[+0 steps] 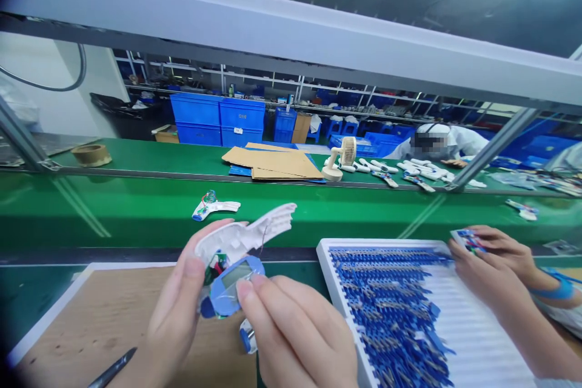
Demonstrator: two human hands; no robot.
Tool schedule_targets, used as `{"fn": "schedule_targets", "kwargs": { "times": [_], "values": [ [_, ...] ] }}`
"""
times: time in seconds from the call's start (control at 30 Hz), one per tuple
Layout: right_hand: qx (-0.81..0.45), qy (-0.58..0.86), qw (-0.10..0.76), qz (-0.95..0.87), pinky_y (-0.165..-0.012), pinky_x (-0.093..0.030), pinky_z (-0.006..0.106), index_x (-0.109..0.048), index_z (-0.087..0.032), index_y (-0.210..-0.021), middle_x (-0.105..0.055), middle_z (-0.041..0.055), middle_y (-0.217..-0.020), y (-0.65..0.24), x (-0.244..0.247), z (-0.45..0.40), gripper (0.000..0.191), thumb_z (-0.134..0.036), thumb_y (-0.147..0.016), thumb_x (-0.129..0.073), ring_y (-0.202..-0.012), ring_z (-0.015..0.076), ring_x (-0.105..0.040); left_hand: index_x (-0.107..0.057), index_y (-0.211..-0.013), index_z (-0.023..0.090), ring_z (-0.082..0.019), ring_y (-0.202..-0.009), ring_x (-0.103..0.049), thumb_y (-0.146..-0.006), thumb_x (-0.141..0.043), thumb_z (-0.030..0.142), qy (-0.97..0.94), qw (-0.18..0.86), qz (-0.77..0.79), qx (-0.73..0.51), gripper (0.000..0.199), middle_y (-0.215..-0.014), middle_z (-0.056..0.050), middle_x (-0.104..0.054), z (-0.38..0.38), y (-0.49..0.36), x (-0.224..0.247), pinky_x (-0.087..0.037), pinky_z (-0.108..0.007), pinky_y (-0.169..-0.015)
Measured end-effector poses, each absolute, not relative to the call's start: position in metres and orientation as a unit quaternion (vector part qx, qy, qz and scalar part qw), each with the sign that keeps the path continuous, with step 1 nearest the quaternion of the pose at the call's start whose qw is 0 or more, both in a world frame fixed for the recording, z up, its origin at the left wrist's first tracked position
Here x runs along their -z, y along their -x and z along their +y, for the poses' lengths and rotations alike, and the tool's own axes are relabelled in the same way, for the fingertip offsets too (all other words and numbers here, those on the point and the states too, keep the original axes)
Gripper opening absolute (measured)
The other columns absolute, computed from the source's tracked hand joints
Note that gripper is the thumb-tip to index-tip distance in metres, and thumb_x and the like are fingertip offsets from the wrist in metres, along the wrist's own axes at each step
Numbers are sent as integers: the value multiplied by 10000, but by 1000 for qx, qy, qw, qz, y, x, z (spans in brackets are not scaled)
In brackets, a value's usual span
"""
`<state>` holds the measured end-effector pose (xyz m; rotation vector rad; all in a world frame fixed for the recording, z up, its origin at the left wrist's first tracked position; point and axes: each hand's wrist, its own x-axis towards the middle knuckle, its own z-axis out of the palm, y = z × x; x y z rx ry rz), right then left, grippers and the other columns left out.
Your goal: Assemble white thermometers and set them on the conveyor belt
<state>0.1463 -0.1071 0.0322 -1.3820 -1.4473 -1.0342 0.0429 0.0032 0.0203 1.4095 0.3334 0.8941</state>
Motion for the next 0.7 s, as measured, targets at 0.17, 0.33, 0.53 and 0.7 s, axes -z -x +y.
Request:
{"fn": "schedule_targets", "kwargs": {
  "times": [0.17, 0.33, 0.53, 0.7],
  "values": [
    [429, 551, 417, -582, -779, -607, 225, -723, -155, -1082, -739, 6, -1013, -146, -35, -109, 268, -38, -895, -570, -861, 146, -710, -478, -1378, 419, -117, -1143, -629, -1052, -321, 481, -722, 545, 104, -414, 367, -1329, 77, -625, 2, -33, -31, -494, -159, -958],
    [423, 555, 367, -616, -788, -623, 213, -707, -137, -1126, -730, 9, -1091, -154, -41, -120, 305, -21, -873, -581, -904, 153, -717, -423, -1413, 412, -133, -1258, -554, -1057, -274, 467, -790, 485, 53, -371, 390, -1410, 60, -546, -3, -29, -37, -428, -183, -1069],
    [411, 576, 364, -606, -733, -642, 245, -702, -193, -1150, -735, -19, -1060, -148, -40, -122, 340, -38, -873, -581, -887, 159, -725, -363, -1464, 390, -122, -1308, -508, -1059, -226, 476, -812, 440, 29, -382, 436, -1453, 51, -504, -2, -31, -31, -370, -179, -1124],
    [398, 607, 399, -560, -794, -628, 289, -705, -238, -1155, -732, -31, -1050, -139, -34, -123, 386, -14, -884, -546, -901, 169, -721, -376, -1460, 385, -139, -1291, -535, -1049, -206, 498, -817, 440, 21, -372, 459, -1445, 41, -521, -1, -26, -33, -404, -205, -1116]
  ]
}}
